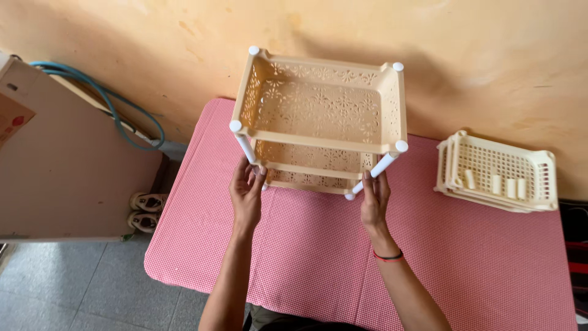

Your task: The person assembles a three-tier plastic storage rack by inserting white cylindrical connectors into beige perforated trays and stacking them. They then attach vertical white poles to the corners and secure the structure on a red checkered table.

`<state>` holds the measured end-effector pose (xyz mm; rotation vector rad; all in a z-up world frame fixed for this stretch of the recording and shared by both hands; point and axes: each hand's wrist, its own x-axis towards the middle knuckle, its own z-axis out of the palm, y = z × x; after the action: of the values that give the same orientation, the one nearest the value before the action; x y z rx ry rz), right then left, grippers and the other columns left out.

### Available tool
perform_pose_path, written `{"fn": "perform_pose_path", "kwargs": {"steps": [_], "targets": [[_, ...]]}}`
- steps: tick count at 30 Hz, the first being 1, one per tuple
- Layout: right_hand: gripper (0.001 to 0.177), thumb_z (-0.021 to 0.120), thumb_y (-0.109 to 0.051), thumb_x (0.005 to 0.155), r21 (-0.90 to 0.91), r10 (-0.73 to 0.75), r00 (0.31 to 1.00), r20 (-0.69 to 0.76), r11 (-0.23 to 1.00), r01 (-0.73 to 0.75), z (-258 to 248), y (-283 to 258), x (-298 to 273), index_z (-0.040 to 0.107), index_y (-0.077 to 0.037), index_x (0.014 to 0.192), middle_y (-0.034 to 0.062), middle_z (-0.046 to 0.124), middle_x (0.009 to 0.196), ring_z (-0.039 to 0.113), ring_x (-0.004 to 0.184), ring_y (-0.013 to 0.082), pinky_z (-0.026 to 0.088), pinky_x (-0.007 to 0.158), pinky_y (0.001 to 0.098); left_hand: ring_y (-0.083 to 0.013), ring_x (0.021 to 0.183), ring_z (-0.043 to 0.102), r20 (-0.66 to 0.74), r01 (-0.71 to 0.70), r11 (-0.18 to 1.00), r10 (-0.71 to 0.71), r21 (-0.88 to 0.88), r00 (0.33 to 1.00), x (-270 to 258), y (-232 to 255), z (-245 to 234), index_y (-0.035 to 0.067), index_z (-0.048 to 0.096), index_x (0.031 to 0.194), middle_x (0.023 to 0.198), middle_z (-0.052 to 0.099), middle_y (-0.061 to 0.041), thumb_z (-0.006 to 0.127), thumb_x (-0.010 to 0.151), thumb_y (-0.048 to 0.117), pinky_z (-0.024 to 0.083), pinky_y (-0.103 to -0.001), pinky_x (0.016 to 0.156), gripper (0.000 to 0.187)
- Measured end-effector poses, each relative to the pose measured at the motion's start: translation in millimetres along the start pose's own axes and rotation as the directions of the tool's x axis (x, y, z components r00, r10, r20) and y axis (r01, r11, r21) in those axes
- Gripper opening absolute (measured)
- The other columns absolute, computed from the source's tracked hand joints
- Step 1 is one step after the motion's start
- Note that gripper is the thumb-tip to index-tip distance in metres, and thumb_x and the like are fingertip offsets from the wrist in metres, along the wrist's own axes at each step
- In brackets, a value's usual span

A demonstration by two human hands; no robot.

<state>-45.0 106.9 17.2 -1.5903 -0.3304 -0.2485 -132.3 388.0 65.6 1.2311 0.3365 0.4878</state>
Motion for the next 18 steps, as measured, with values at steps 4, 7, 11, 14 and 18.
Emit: {"fn": "perform_pose_path", "kwargs": {"steps": [4, 7, 11, 14, 18], "targets": [[0.028, 0.050, -0.029, 0.116, -0.010, 0.013, 0.998, -0.059, 1.000, -0.013, -32.4, 6.0, -23.7, 0.055, -0.003, 0.107, -0.0032, 0.039, 0.076, 0.034, 0.069, 0.0098, 0.031, 0.066, 0.0267, -0.0296, 0.130, 0.060, 0.043, 0.036, 0.999, -0.038, 0.029, 0.998, -21.4, -1.0, 17.1, 0.005, 0.043, 0.149, 0.140, 0.061, -0.017, 0.062, 0.095, 0.013, 0.057, -0.049, 0.104, 0.057], [0.036, 0.047, -0.029, 0.111, -0.051, 0.029, 0.995, -0.093, 0.998, -0.034, -47.8, -6.5, -31.4, 0.048, -0.002, 0.136, -0.0047, 0.038, 0.073, 0.034, 0.067, 0.0088, 0.032, 0.062, 0.0255, -0.0286, 0.129, 0.061, 0.079, 0.041, 0.999, -0.043, 0.028, 0.996, -32.5, -1.5, 29.1, 0.005, 0.043, 0.148, 0.139, 0.061, -0.016, 0.061, 0.095, 0.014, 0.057, -0.049, 0.104, 0.057], [0.052, 0.046, -0.028, 0.110, -0.075, 0.029, 0.993, -0.118, 0.996, -0.038, -59.7, -32.9, -35.1, 0.043, -0.002, 0.155, -0.0042, 0.037, 0.074, 0.034, 0.069, 0.0093, 0.033, 0.064, 0.0257, -0.0284, 0.128, 0.061, 0.128, 0.040, 0.999, -0.042, 0.015, 0.991, -42.8, -4.9, 41.4, 0.005, 0.044, 0.148, 0.136, 0.063, -0.017, 0.061, 0.096, 0.015, 0.057, -0.049, 0.105, 0.056], [0.054, 0.046, -0.028, 0.108, -0.001, 0.095, 0.986, -0.135, 0.995, -0.096, -67.1, -48.7, -35.3, 0.041, -0.001, 0.154, -0.0044, 0.039, 0.075, 0.036, 0.068, 0.0086, 0.036, 0.061, 0.0259, -0.0276, 0.128, 0.062, 0.155, 0.050, 0.999, -0.049, -0.006, 0.987, -50.2, -9.3, 48.4, 0.005, 0.045, 0.148, 0.135, 0.064, -0.016, 0.061, 0.096, 0.014, 0.056, -0.049, 0.106, 0.055], [0.054, 0.044, -0.028, 0.109, -0.004, -0.038, 0.991, -0.129, 0.999, 0.038, -78.3, -56.8, -44.1, 0.033, 0.000, 0.154, -0.0040, 0.054, 0.129, 0.054, 0.106, 0.0087, 0.048, 0.093, 0.0280, -0.0264, 0.130, 0.060, 0.167, 0.068, 0.998, -0.065, -0.014, 0.984, -58.9, -15.6, 56.6, 0.007, 0.045, 0.148, 0.138, 0.063, -0.014, 0.062, 0.096, 0.014, 0.054, -0.048, 0.108, 0.055]]}}
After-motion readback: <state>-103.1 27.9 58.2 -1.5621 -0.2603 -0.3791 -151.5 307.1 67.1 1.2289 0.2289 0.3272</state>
